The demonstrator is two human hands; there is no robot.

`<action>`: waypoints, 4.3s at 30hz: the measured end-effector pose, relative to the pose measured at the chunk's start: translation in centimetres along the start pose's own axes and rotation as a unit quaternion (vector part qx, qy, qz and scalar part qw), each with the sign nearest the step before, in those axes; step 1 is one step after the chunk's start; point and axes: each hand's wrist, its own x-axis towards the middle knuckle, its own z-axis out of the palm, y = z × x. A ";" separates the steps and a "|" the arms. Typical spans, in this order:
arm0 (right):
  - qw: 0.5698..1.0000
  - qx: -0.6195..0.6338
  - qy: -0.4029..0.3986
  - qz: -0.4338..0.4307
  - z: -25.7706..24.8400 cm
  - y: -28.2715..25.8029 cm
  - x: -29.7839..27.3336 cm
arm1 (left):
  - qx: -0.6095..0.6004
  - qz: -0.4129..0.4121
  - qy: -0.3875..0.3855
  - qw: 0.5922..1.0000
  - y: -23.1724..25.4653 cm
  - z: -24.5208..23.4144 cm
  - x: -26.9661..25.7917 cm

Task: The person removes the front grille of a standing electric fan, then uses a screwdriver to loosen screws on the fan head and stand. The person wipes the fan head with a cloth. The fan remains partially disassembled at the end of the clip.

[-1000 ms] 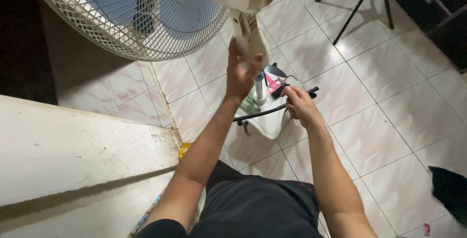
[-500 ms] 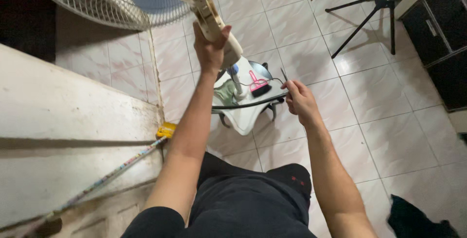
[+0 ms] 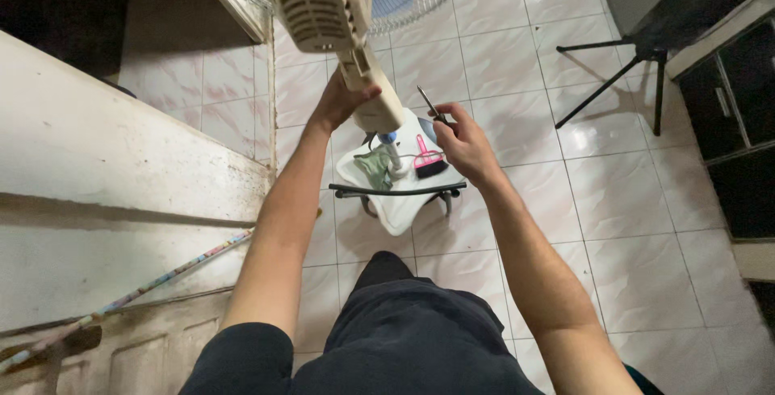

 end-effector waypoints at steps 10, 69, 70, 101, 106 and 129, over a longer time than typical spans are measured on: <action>0.975 -0.171 -0.014 -0.144 -0.9 -2.9 2.4 | 0.121 0.028 -0.147 0.981 4.0 -1.3 -0.2; 0.809 -0.418 -0.130 -0.393 -2.3 -12.0 8.4 | 0.199 0.053 0.333 0.920 8.1 7.4 -4.2; 0.841 -0.399 -0.142 -0.337 -1.9 -11.9 8.6 | 0.191 0.050 0.327 0.924 8.3 7.4 -4.2; 0.916 -0.310 -0.190 -0.171 -1.1 -13.5 8.7 | 0.194 0.106 0.303 0.927 9.4 6.7 -4.7; 0.963 -0.121 -0.228 0.079 -0.9 -12.4 10.1 | 0.189 0.069 0.307 0.930 9.8 6.5 -4.8; 0.859 -0.373 -0.186 -0.297 -2.1 -14.4 8.1 | 0.184 0.093 0.281 0.937 10.4 6.1 -5.1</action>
